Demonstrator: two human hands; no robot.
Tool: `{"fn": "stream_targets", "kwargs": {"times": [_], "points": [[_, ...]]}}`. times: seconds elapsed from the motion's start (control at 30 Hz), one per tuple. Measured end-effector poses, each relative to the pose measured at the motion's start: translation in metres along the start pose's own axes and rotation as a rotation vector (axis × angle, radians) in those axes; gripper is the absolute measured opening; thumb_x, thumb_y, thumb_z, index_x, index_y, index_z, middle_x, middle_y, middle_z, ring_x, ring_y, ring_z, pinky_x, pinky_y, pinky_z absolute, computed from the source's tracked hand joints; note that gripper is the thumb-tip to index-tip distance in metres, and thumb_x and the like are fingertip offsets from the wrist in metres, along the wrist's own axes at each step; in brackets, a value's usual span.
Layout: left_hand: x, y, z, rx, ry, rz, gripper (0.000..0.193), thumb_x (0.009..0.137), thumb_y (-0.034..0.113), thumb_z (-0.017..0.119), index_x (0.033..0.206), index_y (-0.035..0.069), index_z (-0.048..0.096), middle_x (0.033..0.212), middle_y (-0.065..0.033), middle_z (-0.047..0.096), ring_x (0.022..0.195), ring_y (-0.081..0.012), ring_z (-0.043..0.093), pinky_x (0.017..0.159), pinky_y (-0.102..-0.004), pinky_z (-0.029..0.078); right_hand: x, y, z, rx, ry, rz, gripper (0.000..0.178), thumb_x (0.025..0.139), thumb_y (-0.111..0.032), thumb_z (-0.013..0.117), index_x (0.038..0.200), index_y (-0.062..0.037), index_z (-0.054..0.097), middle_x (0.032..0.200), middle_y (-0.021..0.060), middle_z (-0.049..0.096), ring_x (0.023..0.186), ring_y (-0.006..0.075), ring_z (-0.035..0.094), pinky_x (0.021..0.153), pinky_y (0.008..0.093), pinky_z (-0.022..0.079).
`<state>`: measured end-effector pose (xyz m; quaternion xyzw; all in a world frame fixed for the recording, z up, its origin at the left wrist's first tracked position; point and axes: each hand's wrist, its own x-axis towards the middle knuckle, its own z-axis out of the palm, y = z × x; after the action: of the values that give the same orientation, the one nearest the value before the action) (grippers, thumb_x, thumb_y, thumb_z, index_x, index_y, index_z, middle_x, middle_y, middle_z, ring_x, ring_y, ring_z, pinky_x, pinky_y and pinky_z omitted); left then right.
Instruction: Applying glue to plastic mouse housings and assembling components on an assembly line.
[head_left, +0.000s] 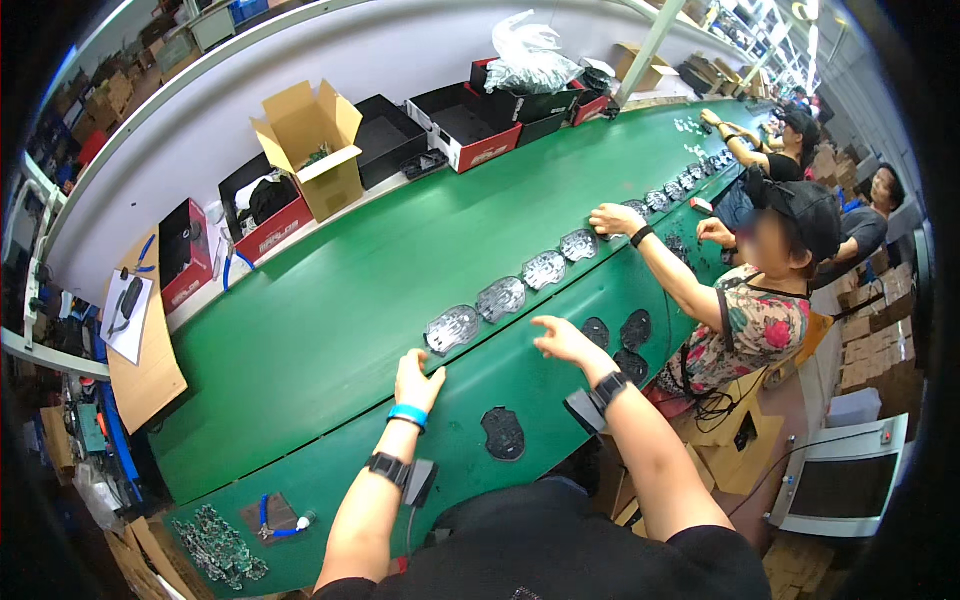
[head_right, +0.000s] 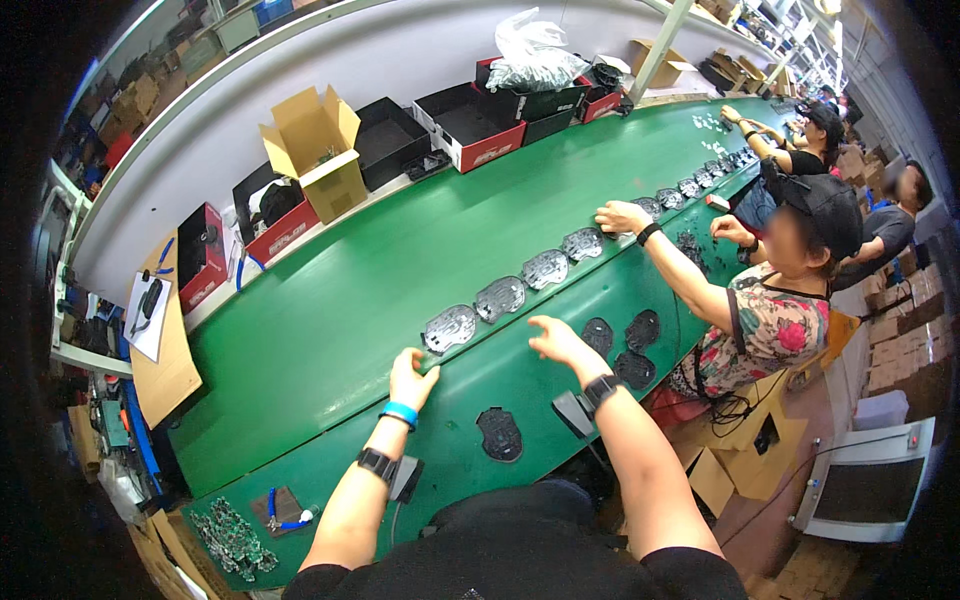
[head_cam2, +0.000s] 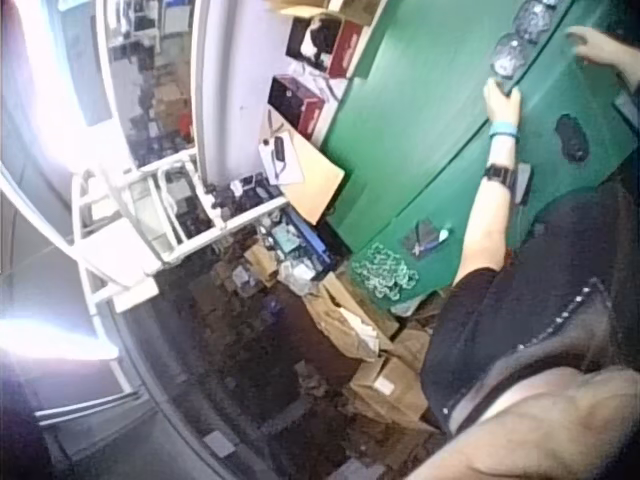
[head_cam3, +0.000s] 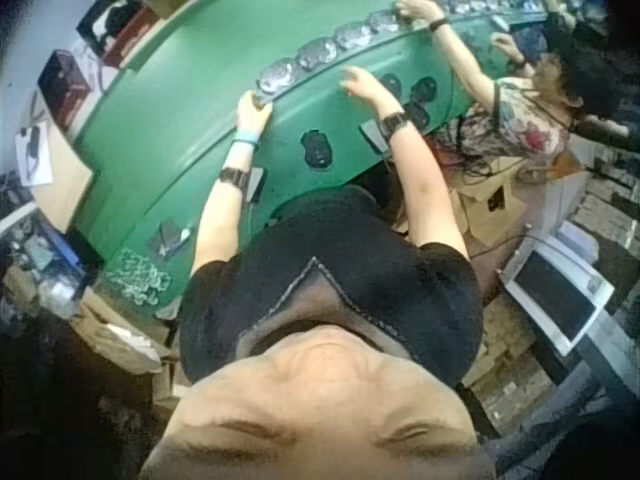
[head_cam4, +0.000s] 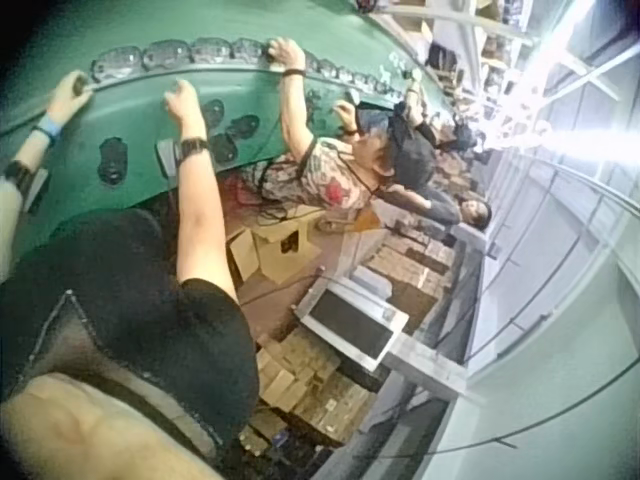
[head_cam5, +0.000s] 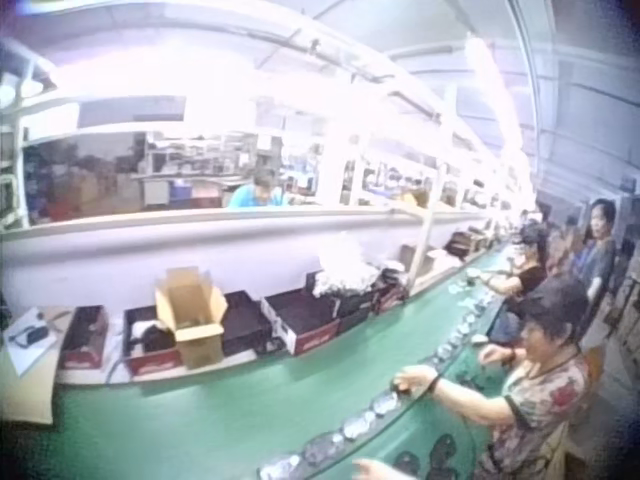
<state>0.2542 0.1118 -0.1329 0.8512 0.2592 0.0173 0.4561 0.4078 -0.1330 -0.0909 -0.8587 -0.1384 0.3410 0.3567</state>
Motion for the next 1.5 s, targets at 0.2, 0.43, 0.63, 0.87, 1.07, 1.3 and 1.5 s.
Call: {"fn": "stream_targets", "kwargs": {"times": [0.2, 0.43, 0.63, 0.87, 1.07, 1.3, 1.5], "points": [[0.024, 0.012, 0.011, 0.289, 0.057, 0.185, 0.083, 0.053, 0.031, 0.078, 0.117, -0.003, 0.037, 0.111, -0.0229, 0.042, 0.109, -0.0362, 0.039, 0.091, -0.0406, 0.038, 0.040, -0.020, 0.042, -0.349, 0.279, -0.102, 0.034, 0.066, -0.009, 0.053, 0.099, -0.0071, 0.061, 0.098, 0.0158, 0.060, 0.093, 0.0287, 0.057, 0.083, 0.0358, 0.044], [0.026, 0.024, 0.016, 0.285, 0.076, -0.017, 0.075, 0.056, 0.024, 0.077, 0.115, 0.004, 0.036, 0.113, -0.0161, 0.037, 0.091, -0.0379, 0.052, 0.078, -0.0435, 0.045, 0.065, -0.023, 0.076, -0.456, 0.414, -0.231, 0.022, 0.074, -0.003, 0.048, 0.096, -0.0045, 0.050, 0.090, 0.0151, 0.050, 0.087, 0.0322, 0.054, 0.072, 0.0411, 0.047], [0.032, 0.031, 0.020, 0.218, 0.094, 0.034, 0.056, 0.059, 0.019, 0.074, 0.102, 0.002, 0.043, 0.100, -0.0146, 0.043, 0.089, -0.0356, 0.052, 0.076, -0.0419, 0.044, 0.078, -0.023, 0.075, -0.463, 0.464, -0.306, 0.020, 0.070, -0.003, 0.050, 0.091, -0.0034, 0.051, 0.087, 0.0141, 0.050, 0.086, 0.0309, 0.053, 0.072, 0.0406, 0.046], [0.038, 0.014, 0.026, 0.127, 0.101, 0.119, 0.057, 0.055, 0.012, 0.075, 0.102, -0.001, 0.045, 0.097, -0.0165, 0.046, 0.090, -0.0356, 0.050, 0.078, -0.0408, 0.043, 0.076, -0.030, 0.076, -0.427, 0.403, -0.283, 0.022, 0.067, 0.001, 0.050, 0.089, -0.0007, 0.050, 0.087, 0.0153, 0.050, 0.086, 0.0322, 0.052, 0.074, 0.0408, 0.045], [0.038, 0.004, 0.025, 0.094, 0.146, 0.164, 0.055, 0.053, 0.009, 0.075, 0.099, -0.004, 0.047, 0.093, -0.0179, 0.048, 0.088, -0.0355, 0.049, 0.079, -0.0394, 0.042, 0.076, -0.028, 0.077, -0.384, 0.337, -0.288, 0.018, 0.067, 0.003, 0.050, 0.085, 0.0020, 0.050, 0.089, 0.0175, 0.050, 0.086, 0.0339, 0.052, 0.075, 0.0414, 0.044], [0.030, 0.003, 0.005, 0.027, 0.125, 0.059, 0.054, 0.056, 0.006, 0.074, 0.100, -0.005, 0.046, 0.096, -0.0186, 0.047, 0.089, -0.0354, 0.049, 0.080, -0.0404, 0.040, 0.074, -0.025, 0.073, -0.457, 0.413, -0.383, 0.008, 0.074, -0.003, 0.045, 0.080, -0.0007, 0.051, 0.082, 0.0158, 0.051, 0.080, 0.0314, 0.054, 0.070, 0.0406, 0.046], [0.031, -0.028, 0.008, 0.156, 0.278, 0.246, 0.055, 0.054, 0.014, 0.078, 0.098, -0.003, 0.049, 0.093, -0.0185, 0.051, 0.087, -0.0338, 0.050, 0.078, -0.0388, 0.041, 0.082, -0.023, 0.075, -0.537, 0.403, -0.423, 0.014, 0.076, -0.010, 0.043, 0.078, -0.0020, 0.054, 0.079, 0.0155, 0.052, 0.080, 0.0307, 0.054, 0.070, 0.0395, 0.045]]}}
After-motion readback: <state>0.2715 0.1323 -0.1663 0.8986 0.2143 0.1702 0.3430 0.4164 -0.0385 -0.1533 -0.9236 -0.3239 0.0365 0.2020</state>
